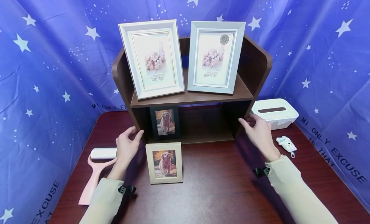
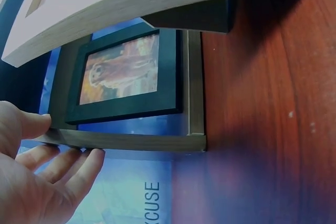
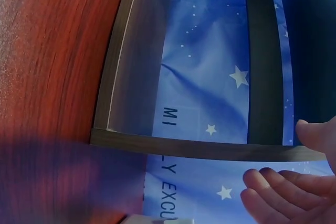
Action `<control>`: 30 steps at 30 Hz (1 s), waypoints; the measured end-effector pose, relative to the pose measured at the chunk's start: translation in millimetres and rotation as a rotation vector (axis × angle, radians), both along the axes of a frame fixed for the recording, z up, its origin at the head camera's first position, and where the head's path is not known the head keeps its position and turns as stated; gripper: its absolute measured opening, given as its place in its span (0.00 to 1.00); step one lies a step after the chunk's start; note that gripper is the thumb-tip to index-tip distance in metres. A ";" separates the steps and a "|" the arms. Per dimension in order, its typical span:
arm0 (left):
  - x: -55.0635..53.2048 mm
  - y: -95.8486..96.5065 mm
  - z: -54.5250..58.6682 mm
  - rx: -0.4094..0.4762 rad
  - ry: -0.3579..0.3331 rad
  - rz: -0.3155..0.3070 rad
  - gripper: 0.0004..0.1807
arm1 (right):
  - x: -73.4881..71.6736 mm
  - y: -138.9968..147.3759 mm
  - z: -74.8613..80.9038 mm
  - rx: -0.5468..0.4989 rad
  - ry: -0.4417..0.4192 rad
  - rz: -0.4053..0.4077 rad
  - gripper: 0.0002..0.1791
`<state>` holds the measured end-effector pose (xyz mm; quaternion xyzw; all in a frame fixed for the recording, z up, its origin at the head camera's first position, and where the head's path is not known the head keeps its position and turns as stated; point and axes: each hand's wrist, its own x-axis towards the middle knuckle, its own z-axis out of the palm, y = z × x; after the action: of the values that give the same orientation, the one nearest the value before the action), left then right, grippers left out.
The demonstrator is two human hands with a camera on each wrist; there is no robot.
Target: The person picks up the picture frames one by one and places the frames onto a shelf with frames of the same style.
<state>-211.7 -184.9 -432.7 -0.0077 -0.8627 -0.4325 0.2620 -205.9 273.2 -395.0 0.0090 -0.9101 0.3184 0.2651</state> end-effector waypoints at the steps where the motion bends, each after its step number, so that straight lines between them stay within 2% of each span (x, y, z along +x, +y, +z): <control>1: 0.3 -0.4 -0.7 0.003 0.005 0.002 0.16 | -0.5 -0.5 0.2 -0.005 0.002 -0.002 0.22; 8: 7.8 -2.9 -6.4 0.016 0.058 -0.008 0.13 | -5.4 -2.1 2.1 -0.025 0.033 -0.017 0.22; 18: 25.6 -2.5 -10.0 0.052 0.018 -0.054 0.13 | -4.0 -0.6 3.2 0.029 0.052 -0.013 0.17; 25: 46.0 -4.0 -9.4 0.180 -0.098 -0.130 0.15 | -6.0 -1.4 6.7 0.055 0.069 -0.002 0.15; 30: 59.8 -6.7 -5.9 0.313 -0.259 -0.247 0.23 | -5.8 -1.1 7.0 0.059 0.062 -0.009 0.15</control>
<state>-151.9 -191.6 -438.6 -0.0168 -0.8041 -0.5870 0.0922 -211.7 272.1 -388.0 0.0227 -0.9104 0.2898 0.2944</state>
